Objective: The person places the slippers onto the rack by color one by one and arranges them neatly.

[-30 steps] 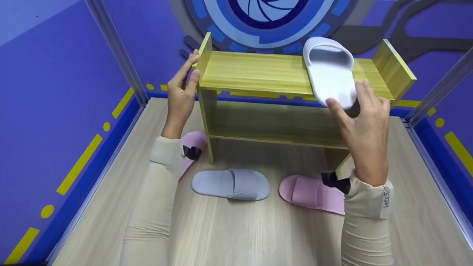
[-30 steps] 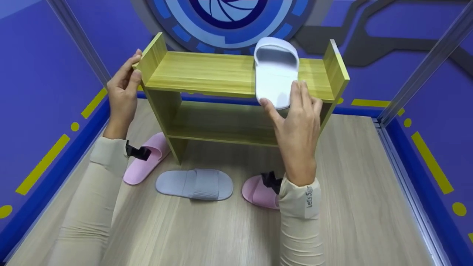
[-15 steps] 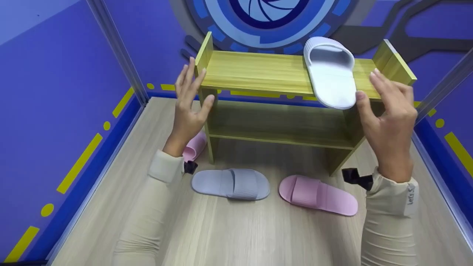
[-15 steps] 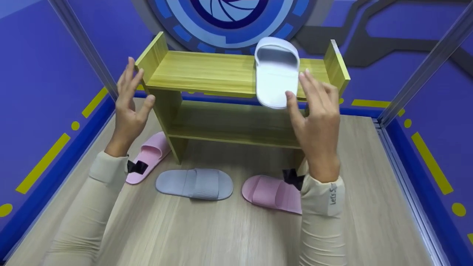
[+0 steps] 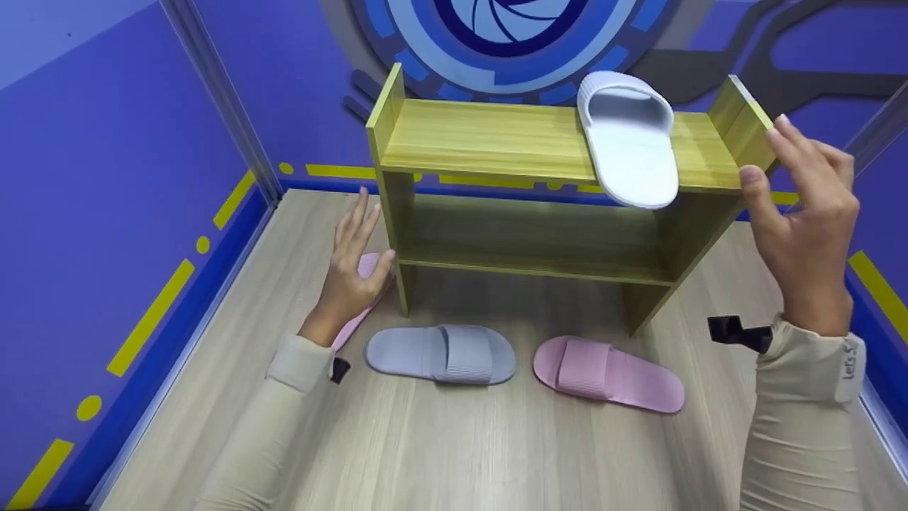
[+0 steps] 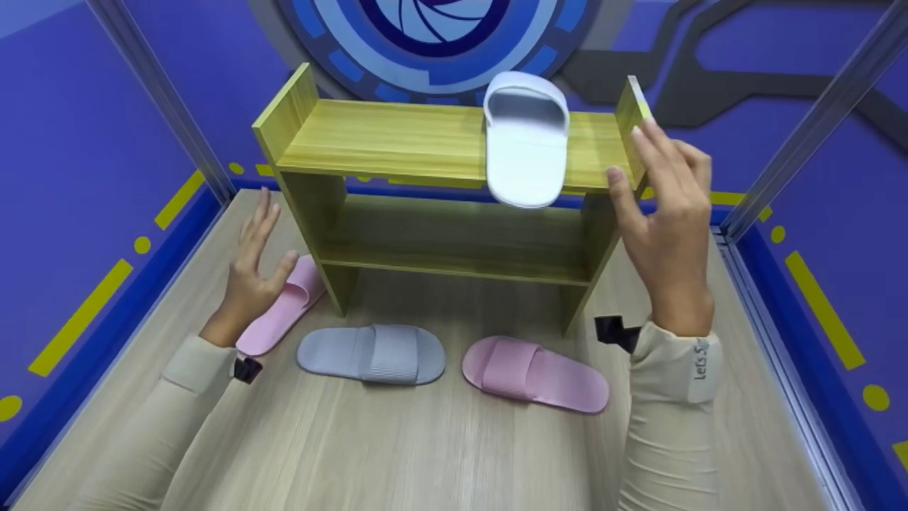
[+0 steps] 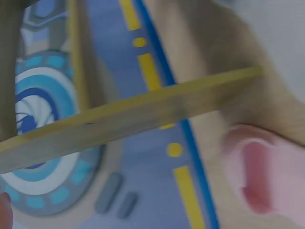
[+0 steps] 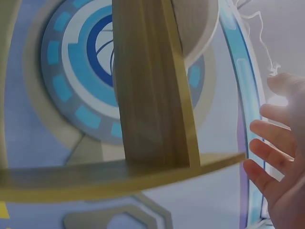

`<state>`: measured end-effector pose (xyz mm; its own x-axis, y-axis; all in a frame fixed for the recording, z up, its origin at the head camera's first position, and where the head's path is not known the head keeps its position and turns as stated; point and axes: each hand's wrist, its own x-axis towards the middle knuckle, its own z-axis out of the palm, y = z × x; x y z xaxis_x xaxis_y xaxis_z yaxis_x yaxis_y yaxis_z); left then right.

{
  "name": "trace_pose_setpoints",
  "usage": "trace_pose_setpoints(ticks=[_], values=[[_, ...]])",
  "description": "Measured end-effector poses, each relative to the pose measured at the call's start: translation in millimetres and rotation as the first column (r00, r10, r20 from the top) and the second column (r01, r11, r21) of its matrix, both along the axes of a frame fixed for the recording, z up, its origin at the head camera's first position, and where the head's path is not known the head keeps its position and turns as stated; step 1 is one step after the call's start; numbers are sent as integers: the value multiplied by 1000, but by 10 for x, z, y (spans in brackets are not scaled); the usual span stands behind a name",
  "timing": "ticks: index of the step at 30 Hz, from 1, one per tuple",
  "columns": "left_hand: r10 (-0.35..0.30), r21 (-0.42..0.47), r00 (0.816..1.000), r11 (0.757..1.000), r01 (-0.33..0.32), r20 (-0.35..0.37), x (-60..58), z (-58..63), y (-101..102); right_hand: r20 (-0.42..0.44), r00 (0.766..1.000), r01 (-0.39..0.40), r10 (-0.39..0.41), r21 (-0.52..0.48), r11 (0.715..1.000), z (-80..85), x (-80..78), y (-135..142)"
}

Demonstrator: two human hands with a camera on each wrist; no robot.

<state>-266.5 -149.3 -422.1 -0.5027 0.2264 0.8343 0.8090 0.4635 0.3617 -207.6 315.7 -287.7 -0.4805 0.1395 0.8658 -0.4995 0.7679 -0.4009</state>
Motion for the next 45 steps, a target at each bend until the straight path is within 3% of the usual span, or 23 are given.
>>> trace_pose_setpoints(ticks=[4, 8, 11, 15, 20, 31, 35, 45], values=[[16, -70, 995, 998, -8, 103, 64, -251, -79, 34, 999, 2, -2, -10, 1000, -13, -25, 134], [28, -143, 970, 990, 7, 240, 141, -482, -142, 121, 993, 9, -7, -16, 1000, -22, -35, 231], [26, -172, 944, 985, 32, 328, 189, -662, -168, 177, 984, 8, -6, -12, 1000, -19, -43, 282], [22, -188, 899, 980, 67, 438, 270, -909, -180, 179, 983, -42, 45, -17, 999, -12, -77, 336], [22, -225, 852, 968, 113, 523, 323, -1132, -213, 203, 974, -90, 100, -57, 994, -14, -131, 372], [88, -335, 745, 923, 189, 661, 328, -1286, -336, 209, 972, -102, 108, -39, 994, -25, -136, 370], [109, -380, 720, 897, 226, 685, 311, -1326, -359, 204, 975, -89, 93, -25, 996, -56, -164, 422], [124, -364, 648, 897, 250, 752, 273, -1354, -415, 166, 978, -109, 123, -94, 990, -58, -197, 385]])
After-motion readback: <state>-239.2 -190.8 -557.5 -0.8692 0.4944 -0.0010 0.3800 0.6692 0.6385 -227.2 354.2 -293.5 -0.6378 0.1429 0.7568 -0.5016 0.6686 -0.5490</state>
